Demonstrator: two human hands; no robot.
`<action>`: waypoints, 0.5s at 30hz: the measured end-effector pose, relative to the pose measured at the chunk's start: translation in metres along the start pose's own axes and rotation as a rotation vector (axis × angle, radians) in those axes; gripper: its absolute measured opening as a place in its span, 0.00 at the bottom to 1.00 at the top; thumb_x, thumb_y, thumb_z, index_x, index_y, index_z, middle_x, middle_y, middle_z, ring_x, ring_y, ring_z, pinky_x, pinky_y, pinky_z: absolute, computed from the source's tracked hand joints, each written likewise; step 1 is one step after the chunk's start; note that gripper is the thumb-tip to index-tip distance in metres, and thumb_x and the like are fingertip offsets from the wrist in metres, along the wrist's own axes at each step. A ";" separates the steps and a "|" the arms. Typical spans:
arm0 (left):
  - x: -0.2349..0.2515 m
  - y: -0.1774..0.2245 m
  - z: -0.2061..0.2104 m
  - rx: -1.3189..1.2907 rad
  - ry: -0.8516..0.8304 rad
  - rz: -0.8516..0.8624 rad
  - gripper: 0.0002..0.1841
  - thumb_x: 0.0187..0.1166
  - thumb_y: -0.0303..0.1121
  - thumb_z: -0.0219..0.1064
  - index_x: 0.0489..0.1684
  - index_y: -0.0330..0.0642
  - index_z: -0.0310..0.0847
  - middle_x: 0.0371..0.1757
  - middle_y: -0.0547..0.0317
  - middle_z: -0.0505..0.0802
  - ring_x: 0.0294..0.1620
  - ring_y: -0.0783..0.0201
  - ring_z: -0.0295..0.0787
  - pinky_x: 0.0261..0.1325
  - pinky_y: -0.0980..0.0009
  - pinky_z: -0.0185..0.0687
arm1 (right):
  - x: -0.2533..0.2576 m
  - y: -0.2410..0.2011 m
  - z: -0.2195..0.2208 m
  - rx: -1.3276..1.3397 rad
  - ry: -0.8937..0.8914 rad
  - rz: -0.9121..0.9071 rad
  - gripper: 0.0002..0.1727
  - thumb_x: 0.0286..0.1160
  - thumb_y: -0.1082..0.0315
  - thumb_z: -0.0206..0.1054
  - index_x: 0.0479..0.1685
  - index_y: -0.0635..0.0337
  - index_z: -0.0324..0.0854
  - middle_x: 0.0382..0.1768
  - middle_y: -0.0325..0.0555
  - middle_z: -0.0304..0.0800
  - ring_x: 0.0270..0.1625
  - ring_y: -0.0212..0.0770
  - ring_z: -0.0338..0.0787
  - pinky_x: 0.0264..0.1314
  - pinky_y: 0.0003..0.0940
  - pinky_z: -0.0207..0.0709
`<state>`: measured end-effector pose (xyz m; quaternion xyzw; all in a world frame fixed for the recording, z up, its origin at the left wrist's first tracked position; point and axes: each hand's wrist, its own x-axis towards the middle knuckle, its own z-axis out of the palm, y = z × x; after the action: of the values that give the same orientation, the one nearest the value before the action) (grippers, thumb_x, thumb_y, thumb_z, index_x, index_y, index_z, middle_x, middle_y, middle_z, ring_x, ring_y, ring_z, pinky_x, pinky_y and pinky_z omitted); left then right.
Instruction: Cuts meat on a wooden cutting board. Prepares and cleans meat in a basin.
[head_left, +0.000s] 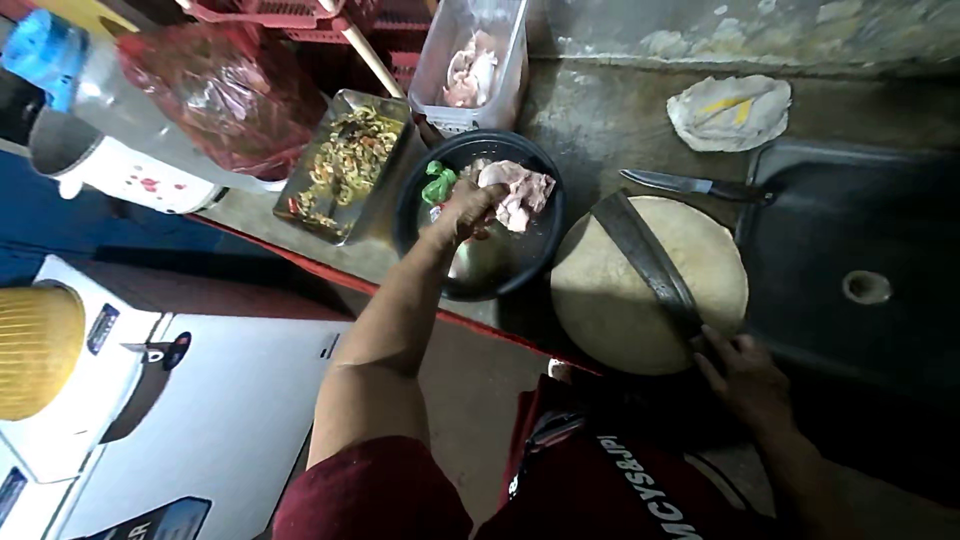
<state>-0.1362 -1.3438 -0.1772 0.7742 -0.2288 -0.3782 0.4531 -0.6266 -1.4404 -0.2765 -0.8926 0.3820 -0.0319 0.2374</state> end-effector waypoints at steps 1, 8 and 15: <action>-0.004 0.000 0.002 -0.022 0.008 -0.048 0.20 0.82 0.34 0.66 0.71 0.41 0.72 0.31 0.61 0.86 0.19 0.72 0.76 0.22 0.76 0.74 | 0.003 -0.001 -0.003 0.008 0.034 -0.013 0.28 0.82 0.55 0.64 0.79 0.56 0.79 0.62 0.72 0.83 0.60 0.72 0.87 0.54 0.67 0.82; -0.016 -0.004 0.010 -0.361 -0.038 -0.171 0.15 0.91 0.49 0.54 0.46 0.49 0.77 0.17 0.69 0.76 0.11 0.76 0.66 0.14 0.81 0.67 | 0.048 -0.043 -0.019 0.228 0.192 -0.124 0.24 0.82 0.60 0.64 0.72 0.61 0.83 0.66 0.69 0.84 0.66 0.67 0.85 0.69 0.61 0.78; -0.038 -0.008 0.019 -0.881 -0.081 -0.233 0.21 0.92 0.53 0.47 0.44 0.48 0.78 0.20 0.66 0.81 0.10 0.77 0.68 0.11 0.84 0.67 | 0.132 -0.161 -0.039 0.637 0.085 -0.193 0.24 0.86 0.70 0.62 0.79 0.67 0.74 0.65 0.62 0.86 0.64 0.53 0.88 0.66 0.47 0.82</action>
<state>-0.1740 -1.3235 -0.1760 0.5128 0.0247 -0.5179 0.6843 -0.4349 -1.4523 -0.1858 -0.8034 0.2761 -0.2094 0.4842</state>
